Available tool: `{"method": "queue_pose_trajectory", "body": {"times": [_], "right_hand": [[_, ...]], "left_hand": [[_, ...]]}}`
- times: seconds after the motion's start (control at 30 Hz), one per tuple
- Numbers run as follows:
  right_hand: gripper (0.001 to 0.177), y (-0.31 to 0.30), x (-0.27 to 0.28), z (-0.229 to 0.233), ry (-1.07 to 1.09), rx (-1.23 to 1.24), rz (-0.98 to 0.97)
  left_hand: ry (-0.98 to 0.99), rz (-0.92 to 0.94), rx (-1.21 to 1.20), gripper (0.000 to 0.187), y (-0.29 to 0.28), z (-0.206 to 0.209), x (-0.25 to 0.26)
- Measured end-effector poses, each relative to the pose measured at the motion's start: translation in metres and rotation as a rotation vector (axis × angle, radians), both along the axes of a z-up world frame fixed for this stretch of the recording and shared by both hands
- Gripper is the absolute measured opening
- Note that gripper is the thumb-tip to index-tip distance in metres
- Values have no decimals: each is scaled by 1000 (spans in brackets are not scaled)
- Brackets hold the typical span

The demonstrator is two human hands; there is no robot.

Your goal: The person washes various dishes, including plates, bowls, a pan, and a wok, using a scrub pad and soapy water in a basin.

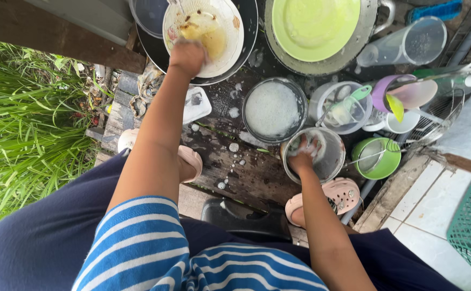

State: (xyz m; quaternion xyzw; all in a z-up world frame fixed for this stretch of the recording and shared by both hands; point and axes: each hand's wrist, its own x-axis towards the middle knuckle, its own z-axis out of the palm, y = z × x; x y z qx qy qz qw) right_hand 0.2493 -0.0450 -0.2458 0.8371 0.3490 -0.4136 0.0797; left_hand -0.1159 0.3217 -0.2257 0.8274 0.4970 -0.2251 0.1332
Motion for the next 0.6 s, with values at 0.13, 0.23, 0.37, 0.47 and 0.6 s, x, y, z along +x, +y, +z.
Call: {"method": "queue_pose_trajectory", "body": {"times": [0.13, 0.23, 0.37, 0.47, 0.6], "right_hand": [[110, 4, -4, 3, -34, -50, 2], [114, -3, 2, -6, -14, -26, 32], [114, -12, 7, -19, -67, 31, 115], [114, -14, 8, -22, 2, 33, 24], [112, -7, 6, -18, -47, -31, 48]], "left_hand": [[64, 411, 187, 43, 32, -15, -2], [-34, 656, 403, 63, 40, -36, -4], [-202, 733, 542, 72, 44, -74, -13], [-216, 707, 589, 60, 39, -87, -11], [-211, 780, 497, 57, 34, -64, 0]]}}
